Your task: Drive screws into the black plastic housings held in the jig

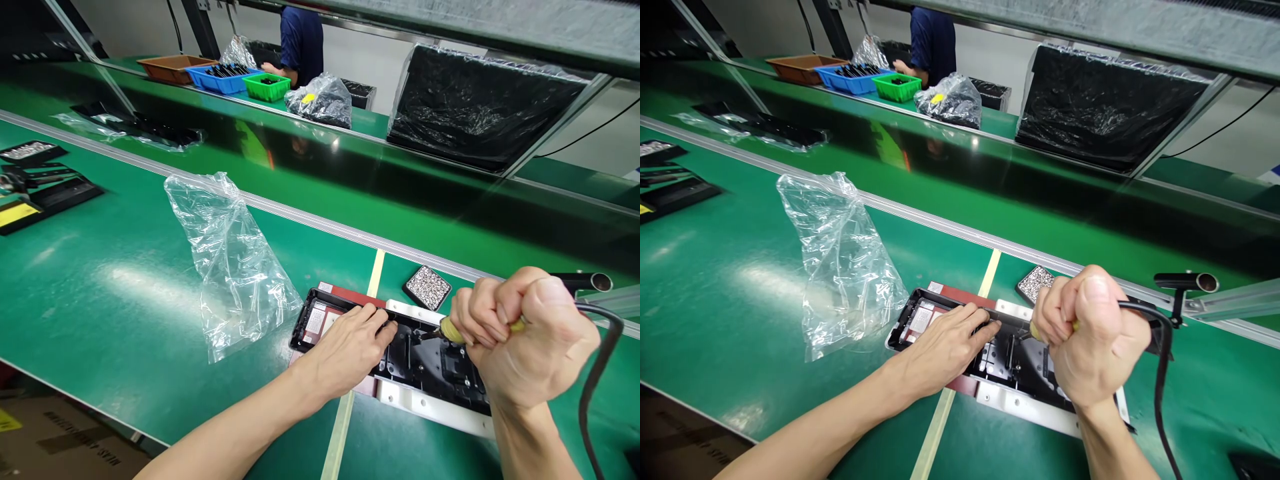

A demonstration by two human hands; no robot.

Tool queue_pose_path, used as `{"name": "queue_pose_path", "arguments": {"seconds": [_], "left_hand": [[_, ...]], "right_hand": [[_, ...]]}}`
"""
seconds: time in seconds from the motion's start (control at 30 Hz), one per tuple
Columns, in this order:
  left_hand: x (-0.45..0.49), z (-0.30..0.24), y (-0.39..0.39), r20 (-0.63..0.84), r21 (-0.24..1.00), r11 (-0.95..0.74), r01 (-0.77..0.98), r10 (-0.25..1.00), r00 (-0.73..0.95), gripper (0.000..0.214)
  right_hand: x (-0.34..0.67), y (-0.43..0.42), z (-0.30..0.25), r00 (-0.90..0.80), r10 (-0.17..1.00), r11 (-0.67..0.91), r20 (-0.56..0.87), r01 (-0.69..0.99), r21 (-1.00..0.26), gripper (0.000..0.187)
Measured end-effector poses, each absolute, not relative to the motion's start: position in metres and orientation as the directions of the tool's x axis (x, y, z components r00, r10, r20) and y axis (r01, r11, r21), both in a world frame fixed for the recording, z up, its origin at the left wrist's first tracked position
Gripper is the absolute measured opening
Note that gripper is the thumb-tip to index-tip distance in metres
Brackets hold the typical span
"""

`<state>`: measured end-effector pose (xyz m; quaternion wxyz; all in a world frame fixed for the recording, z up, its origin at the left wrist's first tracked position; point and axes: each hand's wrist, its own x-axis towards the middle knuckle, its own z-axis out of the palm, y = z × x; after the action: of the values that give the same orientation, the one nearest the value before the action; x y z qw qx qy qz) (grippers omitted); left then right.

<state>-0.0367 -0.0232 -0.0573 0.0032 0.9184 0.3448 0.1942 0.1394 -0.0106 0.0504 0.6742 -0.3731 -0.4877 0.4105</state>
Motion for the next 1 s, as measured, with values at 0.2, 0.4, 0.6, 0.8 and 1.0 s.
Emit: {"name": "queue_pose_path", "arguments": {"seconds": [0.2, 0.4, 0.6, 0.8, 1.0], "left_hand": [[-0.037, -0.057, -0.024, 0.352, 0.143, -0.765, 0.628, 0.632, 0.691, 0.028], [-0.037, -0.056, -0.023, 0.329, 0.144, -0.762, 0.631, 0.638, 0.696, 0.027], [-0.037, -0.059, -0.023, 0.344, 0.145, -0.767, 0.625, 0.631, 0.695, 0.027], [-0.038, -0.060, -0.023, 0.335, 0.147, -0.760, 0.633, 0.640, 0.691, 0.027], [-0.039, -0.060, -0.023, 0.330, 0.148, -0.761, 0.631, 0.640, 0.694, 0.032]], "right_hand": [[0.139, -0.010, 0.051, 0.180, 0.915, 0.392, 0.360, -0.197, -0.899, 0.041], [0.138, -0.009, 0.052, 0.173, 0.914, 0.398, 0.368, -0.201, -0.895, 0.042], [0.134, -0.009, 0.052, 0.162, 0.910, 0.410, 0.383, -0.198, -0.890, 0.042], [0.138, -0.013, 0.051, 0.099, 0.948, 0.318, 0.302, -0.242, -0.917, 0.044], [0.158, -0.003, 0.053, -0.102, 0.949, 0.256, 0.299, -0.307, -0.917, 0.040]]}}
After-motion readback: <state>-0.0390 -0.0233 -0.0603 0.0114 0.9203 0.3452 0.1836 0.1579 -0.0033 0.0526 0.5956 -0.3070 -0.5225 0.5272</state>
